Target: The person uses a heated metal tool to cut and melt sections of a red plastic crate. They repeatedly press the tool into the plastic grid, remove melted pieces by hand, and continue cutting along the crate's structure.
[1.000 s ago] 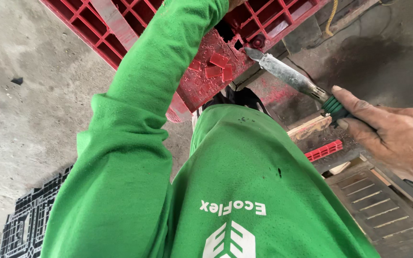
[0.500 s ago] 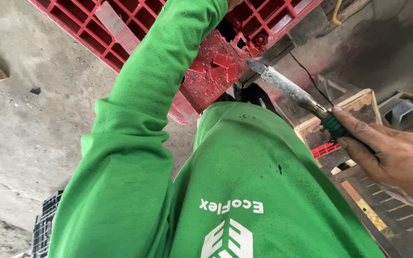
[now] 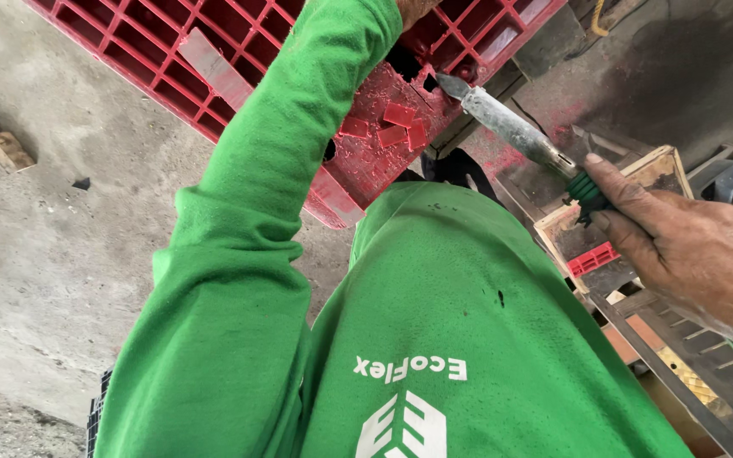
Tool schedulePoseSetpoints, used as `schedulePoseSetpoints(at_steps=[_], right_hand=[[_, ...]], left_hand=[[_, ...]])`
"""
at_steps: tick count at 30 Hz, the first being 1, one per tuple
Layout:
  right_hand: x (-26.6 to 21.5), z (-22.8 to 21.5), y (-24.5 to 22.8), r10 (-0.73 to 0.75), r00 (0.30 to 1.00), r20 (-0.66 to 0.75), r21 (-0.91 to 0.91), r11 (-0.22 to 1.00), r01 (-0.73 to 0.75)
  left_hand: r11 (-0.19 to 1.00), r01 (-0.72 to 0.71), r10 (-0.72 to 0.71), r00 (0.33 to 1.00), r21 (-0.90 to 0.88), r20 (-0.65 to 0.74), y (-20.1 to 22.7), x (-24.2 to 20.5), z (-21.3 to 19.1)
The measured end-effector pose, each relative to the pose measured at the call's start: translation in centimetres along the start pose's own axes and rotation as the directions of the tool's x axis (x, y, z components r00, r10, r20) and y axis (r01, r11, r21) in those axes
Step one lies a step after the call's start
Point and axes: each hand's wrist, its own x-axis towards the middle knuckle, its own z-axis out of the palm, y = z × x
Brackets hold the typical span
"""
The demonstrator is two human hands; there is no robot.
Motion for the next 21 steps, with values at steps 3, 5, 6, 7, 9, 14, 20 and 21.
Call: schedulePoseSetpoints(at_steps=[3, 5, 6, 7, 9, 14, 20, 21], right_hand=[[-0.2, -0.6, -0.4, 0.004, 1.0, -0.005, -0.095, 0.995, -0.005], [-0.4, -1.0, -0.8, 0.006, 1.0, 0.017, -0.18, 0.984, -0.003], [-0.4, -1.1, -1.1, 0.016, 0.999, 0.051, -0.228, 0.974, -0.004], [-0.5, -1.2, -1.3, 0.027, 0.996, 0.085, -0.275, 0.961, -0.002], [-0.8, -0.8, -2.0, 0.031, 0.997, 0.065, -0.327, 0.945, -0.008], [-0.7, 0.4, -1.9, -0.045, 0.988, -0.144, -0.186, 0.982, 0.018], [-0.5, 0.7, -1.3, -0.023, 0.989, -0.148, -0.014, 1.0, 0.021], [-0.3, 0.4, -1.4, 0.017, 1.0, -0.023, -0.093, 0.995, -0.019]], left_hand=[[1.0, -0.008, 0.008, 1.0, -0.004, -0.002, 0.0, 0.1, -0.1], [1.0, -0.011, 0.011, 1.0, -0.008, -0.002, 0.0, 0.2, -0.1], [1.0, -0.012, 0.012, 1.0, -0.009, -0.004, -0.1, 0.2, -0.2], [1.0, -0.016, 0.016, 1.0, -0.011, -0.003, -0.1, 0.3, -0.2], [1.0, -0.016, 0.016, 1.0, -0.014, -0.005, -0.1, 0.3, -0.2], [1.0, -0.007, 0.007, 1.0, -0.017, -0.01, -0.5, -0.3, -0.4], [1.0, -0.011, 0.011, 1.0, -0.017, -0.011, -0.4, -0.4, -0.1], [1.0, -0.011, 0.011, 1.0, -0.017, -0.01, -0.4, -0.3, -0.2]])
